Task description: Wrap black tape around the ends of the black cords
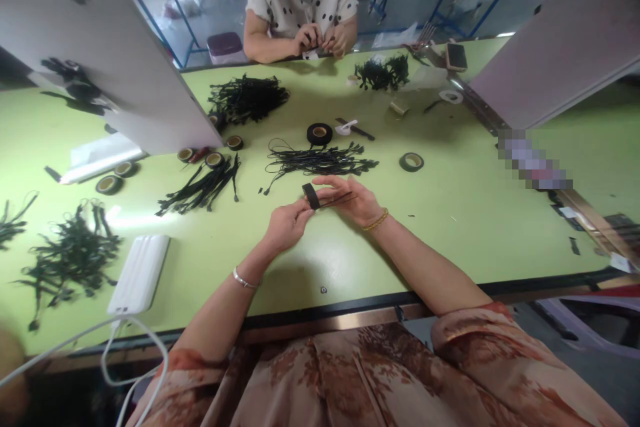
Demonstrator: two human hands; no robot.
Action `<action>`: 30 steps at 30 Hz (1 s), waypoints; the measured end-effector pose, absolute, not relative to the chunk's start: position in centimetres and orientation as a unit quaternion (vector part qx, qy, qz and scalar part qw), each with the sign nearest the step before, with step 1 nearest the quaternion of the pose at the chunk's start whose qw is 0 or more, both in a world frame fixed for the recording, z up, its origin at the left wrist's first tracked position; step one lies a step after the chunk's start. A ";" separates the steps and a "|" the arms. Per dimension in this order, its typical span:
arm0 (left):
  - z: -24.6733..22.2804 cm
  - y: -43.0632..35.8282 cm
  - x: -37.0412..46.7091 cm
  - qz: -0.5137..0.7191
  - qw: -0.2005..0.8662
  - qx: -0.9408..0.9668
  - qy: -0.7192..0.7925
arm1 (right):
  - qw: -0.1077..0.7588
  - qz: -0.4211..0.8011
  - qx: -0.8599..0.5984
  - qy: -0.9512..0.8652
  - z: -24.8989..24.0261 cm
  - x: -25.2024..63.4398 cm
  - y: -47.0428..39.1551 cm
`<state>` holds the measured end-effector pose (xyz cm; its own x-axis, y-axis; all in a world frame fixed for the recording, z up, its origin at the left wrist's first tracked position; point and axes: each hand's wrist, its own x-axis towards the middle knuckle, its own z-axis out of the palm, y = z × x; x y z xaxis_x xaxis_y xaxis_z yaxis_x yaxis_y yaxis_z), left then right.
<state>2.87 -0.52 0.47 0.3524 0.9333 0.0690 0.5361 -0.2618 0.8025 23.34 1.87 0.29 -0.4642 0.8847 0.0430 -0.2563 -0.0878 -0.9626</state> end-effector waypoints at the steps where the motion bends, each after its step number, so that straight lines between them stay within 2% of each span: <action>1: 0.6 -0.5 2.8 0.277 0.350 0.751 0.487 | 0.408 0.689 -0.289 -0.525 0.5 23.9 2.1; 5: 0.8 -0.5 2.8 0.246 0.339 0.778 0.467 | 0.327 0.736 -0.264 -0.531 1.0 25.9 2.9; 7: 0.6 -0.5 3.0 0.216 0.313 0.796 0.471 | 0.324 0.736 -0.252 -0.539 1.0 25.9 2.9; 12: -0.2 -0.8 3.8 0.154 0.223 0.814 0.513 | 0.391 0.640 -0.350 -0.561 0.7 23.0 1.5; 15: 0.0 -0.8 4.1 0.165 0.230 0.771 0.570 | 0.470 0.556 -0.373 -0.574 0.7 21.6 0.6; 19: 0.1 -0.5 4.0 0.268 0.350 0.659 0.610 | 0.508 0.426 -0.361 -0.656 0.9 21.3 0.0; 23: -0.3 -0.1 3.8 0.403 0.530 0.470 0.580 | 0.467 0.300 -0.359 -0.751 0.8 21.3 -0.2; 26: -0.6 0.3 3.8 0.430 0.602 0.400 0.540 | 0.419 0.209 -0.363 -0.806 0.4 21.2 -0.2; 30: -0.6 0.6 3.6 0.460 0.664 0.378 0.452 | 0.355 0.223 -0.400 -0.815 0.0 21.2 0.0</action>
<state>3.60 0.56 -0.60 0.1677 0.9530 -0.2523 -0.2688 0.2905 0.9184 21.25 0.03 0.00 -0.4287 0.8098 0.4005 0.4934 0.5812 -0.6471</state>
